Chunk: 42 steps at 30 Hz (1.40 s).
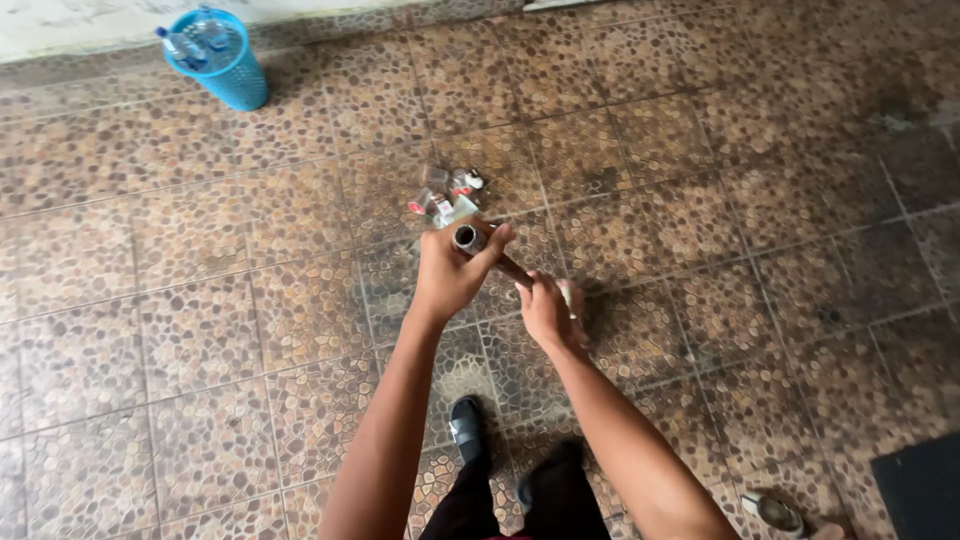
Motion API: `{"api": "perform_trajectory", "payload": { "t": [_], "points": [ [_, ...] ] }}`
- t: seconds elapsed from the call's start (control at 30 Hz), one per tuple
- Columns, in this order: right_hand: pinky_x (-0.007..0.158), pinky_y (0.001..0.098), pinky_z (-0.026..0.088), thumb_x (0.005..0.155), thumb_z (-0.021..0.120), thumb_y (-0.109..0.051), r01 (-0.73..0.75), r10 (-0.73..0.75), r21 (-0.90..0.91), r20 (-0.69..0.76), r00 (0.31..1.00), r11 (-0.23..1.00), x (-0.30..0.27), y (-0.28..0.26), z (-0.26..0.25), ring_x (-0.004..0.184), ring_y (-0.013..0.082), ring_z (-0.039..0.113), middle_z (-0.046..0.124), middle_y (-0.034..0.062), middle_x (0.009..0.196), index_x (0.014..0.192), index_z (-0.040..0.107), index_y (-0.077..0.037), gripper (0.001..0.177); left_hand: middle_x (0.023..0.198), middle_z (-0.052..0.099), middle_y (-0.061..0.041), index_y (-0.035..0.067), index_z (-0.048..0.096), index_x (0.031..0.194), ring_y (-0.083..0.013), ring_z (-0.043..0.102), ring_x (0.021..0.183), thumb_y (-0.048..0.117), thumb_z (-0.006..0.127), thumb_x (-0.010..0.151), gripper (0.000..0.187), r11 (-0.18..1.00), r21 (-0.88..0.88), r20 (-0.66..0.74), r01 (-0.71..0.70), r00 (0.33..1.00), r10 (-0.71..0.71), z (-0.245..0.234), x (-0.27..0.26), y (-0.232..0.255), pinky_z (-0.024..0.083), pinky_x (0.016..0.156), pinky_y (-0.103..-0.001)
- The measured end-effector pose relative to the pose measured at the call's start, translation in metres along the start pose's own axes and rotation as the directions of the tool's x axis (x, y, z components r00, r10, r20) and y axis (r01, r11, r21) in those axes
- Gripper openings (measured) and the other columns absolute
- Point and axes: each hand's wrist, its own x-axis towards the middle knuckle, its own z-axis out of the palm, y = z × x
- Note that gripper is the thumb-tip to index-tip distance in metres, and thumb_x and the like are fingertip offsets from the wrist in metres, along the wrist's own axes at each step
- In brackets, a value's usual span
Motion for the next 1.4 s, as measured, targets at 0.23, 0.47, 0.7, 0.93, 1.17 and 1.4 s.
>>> {"api": "perform_trajectory", "payload": {
  "t": [0.23,0.47,0.7,0.93,1.17,1.4],
  "points": [
    [0.065,0.0466,0.059,0.107,0.049,-0.024,-0.544,0.557,-0.128,0.267,0.786,0.829,-0.010,0.025,-0.080,0.064,0.0268,0.064,0.068,0.0123,0.090,0.126,0.059,-0.006,0.028,0.082,0.077,-0.006,0.007,0.077,0.089,-0.0082,0.067,0.066,0.026,0.075,0.095,0.020,0.985,-0.112,0.160,0.129,0.981,-0.110,0.075,-0.012,-0.026,0.051,0.058,-0.027],
    [0.081,0.0486,0.052,0.093,0.067,-0.023,-0.074,0.075,-0.294,-0.007,0.997,0.953,-0.026,0.139,-0.072,0.092,0.0374,0.067,0.073,0.0157,0.097,0.106,0.072,-0.006,0.022,0.096,0.080,-0.010,0.004,0.075,0.101,-0.0105,0.076,0.080,0.019,0.072,0.097,0.016,0.945,-0.267,0.179,0.187,0.974,-0.142,0.151,-0.007,-0.035,0.061,0.070,-0.029],
    [0.079,0.0539,0.051,0.095,0.065,-0.035,-0.168,0.147,-0.367,-0.086,0.985,0.915,0.011,0.120,-0.069,0.079,0.0396,0.067,0.073,0.0183,0.076,0.097,0.076,-0.010,0.028,0.069,0.074,-0.010,0.000,0.073,0.081,-0.0114,0.070,0.062,0.019,0.078,0.093,0.023,0.986,-0.090,0.147,0.141,0.981,-0.127,0.160,0.046,-0.035,0.055,0.057,-0.030],
    [0.070,0.0504,0.053,0.105,0.057,-0.043,-0.350,0.373,-0.201,0.089,0.924,0.915,0.078,0.055,-0.017,0.065,0.0357,0.070,0.074,0.0195,0.074,0.086,0.072,-0.010,0.040,0.065,0.074,-0.007,0.004,0.072,0.072,-0.0081,0.065,0.050,0.030,0.078,0.091,0.033,0.989,0.022,0.001,0.147,0.989,-0.147,0.107,0.108,-0.017,0.052,0.049,-0.029],
    [0.068,0.0589,0.051,0.098,0.064,-0.047,-0.172,0.167,-0.080,-0.070,0.983,0.982,0.138,0.035,0.057,0.079,0.0494,0.066,0.070,0.0269,0.085,0.097,0.071,-0.004,0.043,0.057,0.064,-0.011,0.001,0.066,0.069,-0.0122,0.054,0.047,0.028,0.080,0.090,0.036,0.984,0.175,-0.133,-0.025,0.990,0.049,0.058,0.147,0.002,0.046,0.048,-0.034],
    [0.068,0.0545,0.054,0.096,0.067,-0.035,0.052,-0.054,0.264,0.002,0.999,0.963,0.168,0.003,0.040,0.082,0.0464,0.069,0.071,0.0244,0.089,0.100,0.067,-0.002,0.034,0.053,0.060,-0.011,0.001,0.063,0.068,-0.0131,0.050,0.045,0.026,0.078,0.092,0.038,0.981,0.189,-0.113,0.032,0.994,-0.011,0.035,0.156,0.016,0.044,0.046,-0.034]
  ]
}}
